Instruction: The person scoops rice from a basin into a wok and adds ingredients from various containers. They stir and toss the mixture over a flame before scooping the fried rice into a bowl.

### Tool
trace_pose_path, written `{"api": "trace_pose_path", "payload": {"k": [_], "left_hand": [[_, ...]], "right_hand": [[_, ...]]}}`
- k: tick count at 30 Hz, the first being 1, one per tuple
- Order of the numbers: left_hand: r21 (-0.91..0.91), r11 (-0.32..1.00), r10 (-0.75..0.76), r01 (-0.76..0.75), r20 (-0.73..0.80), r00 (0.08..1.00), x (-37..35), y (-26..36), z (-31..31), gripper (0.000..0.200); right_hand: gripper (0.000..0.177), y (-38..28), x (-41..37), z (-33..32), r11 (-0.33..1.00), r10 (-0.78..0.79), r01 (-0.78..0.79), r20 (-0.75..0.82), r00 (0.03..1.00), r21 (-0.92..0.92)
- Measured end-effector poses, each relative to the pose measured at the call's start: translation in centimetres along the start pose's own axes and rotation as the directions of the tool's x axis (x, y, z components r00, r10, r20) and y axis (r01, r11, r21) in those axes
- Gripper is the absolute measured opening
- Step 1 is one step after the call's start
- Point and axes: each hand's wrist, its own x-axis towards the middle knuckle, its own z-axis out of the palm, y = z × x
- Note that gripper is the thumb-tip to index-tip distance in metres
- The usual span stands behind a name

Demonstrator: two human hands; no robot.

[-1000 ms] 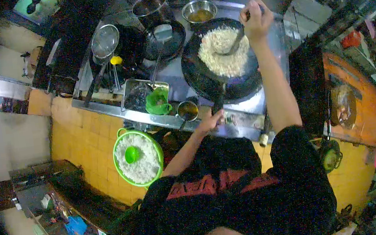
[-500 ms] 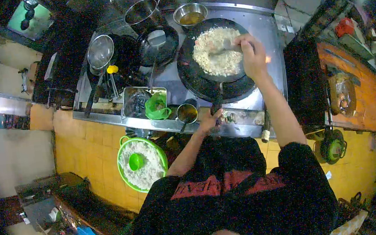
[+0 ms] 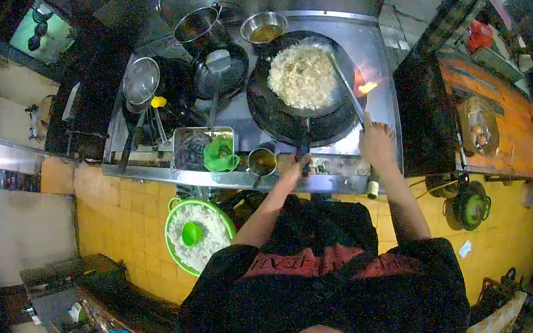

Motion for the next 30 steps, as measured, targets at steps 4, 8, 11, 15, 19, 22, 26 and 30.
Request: {"api": "trace_pose_path", "payload": {"k": [4, 8, 11, 15, 19, 22, 26, 30], "left_hand": [[0.063, 0.997, 0.053, -0.052, -0.026, 0.998, -0.3, -0.4, 0.1, 0.036], [0.136, 0.988, 0.078, -0.071, -0.043, 0.996, -0.6, -0.3, 0.2, 0.034], [-0.021, 1.000, 0.000, 0.000, -0.005, 1.000, 0.5, -1.4, -0.1, 0.038], [0.010, 0.997, -0.080, 0.079, 0.019, 0.997, -0.3, 1.0, -0.1, 0.030], [0.199, 0.962, -0.204, 0.188, 0.063, 0.977, -0.9, 5.6, 1.0, 0.016], [-0.130, 0.967, -0.183, 0.221, 0.251, 0.950, 4.7, 0.4, -0.1, 0.013], [-0.262, 0.964, -0.045, 0.038, -0.019, 0.999, 4.1, -0.6, 5.2, 0.015], [-0.560, 0.724, -0.294, 0.404, 0.279, 0.914, -9.5, 13.5, 10.8, 0.014]], "right_hand": [[0.049, 0.0, 1.1, 3.5, 0.999, 0.027, -0.028, 0.031, 0.999, 0.034], [0.047, 3.2, 0.0, -1.0, 0.929, -0.164, 0.101, 0.151, 0.975, 0.356], [0.046, -0.1, -3.0, -11.5, 0.977, -0.171, 0.139, 0.207, 0.963, 0.159], [0.048, -2.8, -4.7, -14.8, 0.997, 0.041, -0.009, 0.442, 0.896, -0.074], [0.053, -3.1, -3.2, -3.3, 0.988, -0.027, 0.077, 0.338, 0.941, -0.135], [0.059, -1.6, -1.8, 3.6, 0.994, -0.063, 0.088, 0.320, 0.945, -0.066], [0.043, -1.5, -3.4, -12.5, 0.981, -0.127, 0.054, 0.402, 0.907, 0.188], [0.044, -0.7, -4.5, -17.3, 0.954, -0.297, 0.254, 0.392, 0.871, 0.159]]}}
